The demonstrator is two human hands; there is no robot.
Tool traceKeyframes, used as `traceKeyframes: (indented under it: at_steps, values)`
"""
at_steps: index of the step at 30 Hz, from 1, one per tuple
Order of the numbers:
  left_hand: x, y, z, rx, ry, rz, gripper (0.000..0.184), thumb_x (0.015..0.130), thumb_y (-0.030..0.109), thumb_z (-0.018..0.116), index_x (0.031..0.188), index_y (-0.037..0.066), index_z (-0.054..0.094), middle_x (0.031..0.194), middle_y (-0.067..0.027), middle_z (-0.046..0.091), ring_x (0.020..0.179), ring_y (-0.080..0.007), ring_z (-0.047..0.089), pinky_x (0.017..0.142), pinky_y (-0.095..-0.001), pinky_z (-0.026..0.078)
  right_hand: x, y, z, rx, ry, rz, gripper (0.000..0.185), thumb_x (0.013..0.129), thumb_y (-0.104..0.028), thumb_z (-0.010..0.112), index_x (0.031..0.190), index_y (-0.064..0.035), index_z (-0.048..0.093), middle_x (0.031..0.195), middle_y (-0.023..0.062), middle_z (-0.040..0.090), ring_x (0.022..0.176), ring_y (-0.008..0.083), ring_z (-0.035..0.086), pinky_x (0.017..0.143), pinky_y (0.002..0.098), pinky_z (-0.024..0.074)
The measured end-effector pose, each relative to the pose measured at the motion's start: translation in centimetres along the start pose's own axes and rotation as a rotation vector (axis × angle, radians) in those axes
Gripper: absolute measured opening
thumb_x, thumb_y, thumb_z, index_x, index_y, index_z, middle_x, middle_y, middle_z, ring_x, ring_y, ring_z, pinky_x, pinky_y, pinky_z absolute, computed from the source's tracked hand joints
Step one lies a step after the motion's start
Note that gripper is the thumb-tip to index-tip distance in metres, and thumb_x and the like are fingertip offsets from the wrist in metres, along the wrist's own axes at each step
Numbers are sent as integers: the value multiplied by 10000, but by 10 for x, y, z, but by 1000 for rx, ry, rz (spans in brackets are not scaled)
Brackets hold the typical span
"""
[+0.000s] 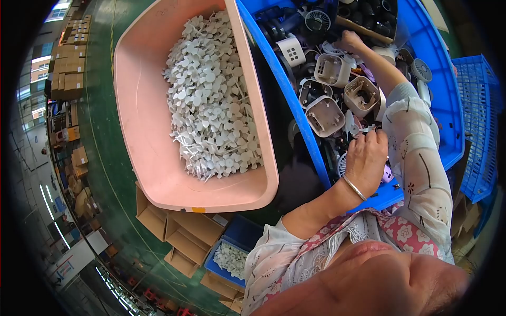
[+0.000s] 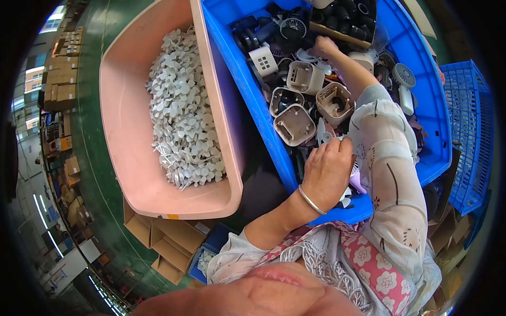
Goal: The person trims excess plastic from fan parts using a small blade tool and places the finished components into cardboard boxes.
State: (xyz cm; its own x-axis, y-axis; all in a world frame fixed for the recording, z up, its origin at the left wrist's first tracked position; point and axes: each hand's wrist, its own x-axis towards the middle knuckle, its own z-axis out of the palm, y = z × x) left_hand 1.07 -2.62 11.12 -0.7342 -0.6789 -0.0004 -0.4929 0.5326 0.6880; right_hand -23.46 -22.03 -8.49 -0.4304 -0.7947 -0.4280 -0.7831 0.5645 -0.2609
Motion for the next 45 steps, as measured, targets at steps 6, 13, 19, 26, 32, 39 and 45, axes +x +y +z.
traceKeyframes:
  at_steps: [6, 13, 19, 26, 32, 39, 45]
  values:
    - [4, -6, 3, 45, -11, -34, 165, 793, 143, 594, 864, 36, 490, 790, -142, 542, 772, -320, 571, 684, -399, 459, -27, -9, 2, -2, 78, 32, 436, 641, -319, 722, 950, -31, 614, 927, 154, 645, 864, 274, 632, 743, 357, 511]
    - [15, -18, -12, 38, -42, -128, 183, 823, 182, 569, 885, 18, 515, 857, -172, 566, 814, -334, 585, 710, -417, 474, -27, 20, -1, 393, 315, -84, 340, 658, -251, 660, 866, -4, 551, 839, 187, 629, 824, 331, 614, 726, 406, 470]
    - [25, -35, -20, -22, 91, -124, 205, 813, 175, 569, 876, -15, 522, 876, -217, 575, 808, -387, 575, 699, -452, 469, -123, 7, -63, 1087, 165, -279, 208, 762, -171, 654, 866, -37, 534, 666, 62, 590, 499, 76, 512, 435, 218, 395]
    - [37, -50, -11, -546, 269, -137, 418, 899, 340, 495, 1012, -60, 538, 892, -170, 612, 729, -229, 620, 644, -329, 491, -266, 10, -105, 1400, 107, -433, 236, 801, -214, 656, 947, -80, 528, 702, 6, 583, 457, 34, 470, 412, 161, 362]
    - [31, -31, -21, -1058, 92, -123, 457, 920, 435, 417, 944, -4, 543, 844, -71, 600, 633, -96, 574, 536, -194, 471, -301, 45, -70, 1302, 102, -381, 198, 809, -209, 629, 928, -67, 558, 712, -11, 577, 493, 30, 463, 424, 174, 356]
    - [27, -39, -30, -868, 237, -219, 225, 892, 192, 533, 971, -19, 551, 871, -94, 619, 701, -117, 606, 564, -206, 497, -349, 76, -10, 949, -274, -256, 170, 754, -164, 626, 832, -21, 577, 655, 41, 584, 451, 73, 466, 388, 221, 345]
    - [45, -47, -45, -863, 335, -192, 216, 882, 170, 543, 1001, -10, 555, 865, -90, 631, 713, -121, 621, 595, -220, 508, -341, 57, -18, 769, -207, -318, 330, 757, -276, 672, 909, 3, 585, 583, 20, 513, 467, 91, 492, 421, 241, 378]
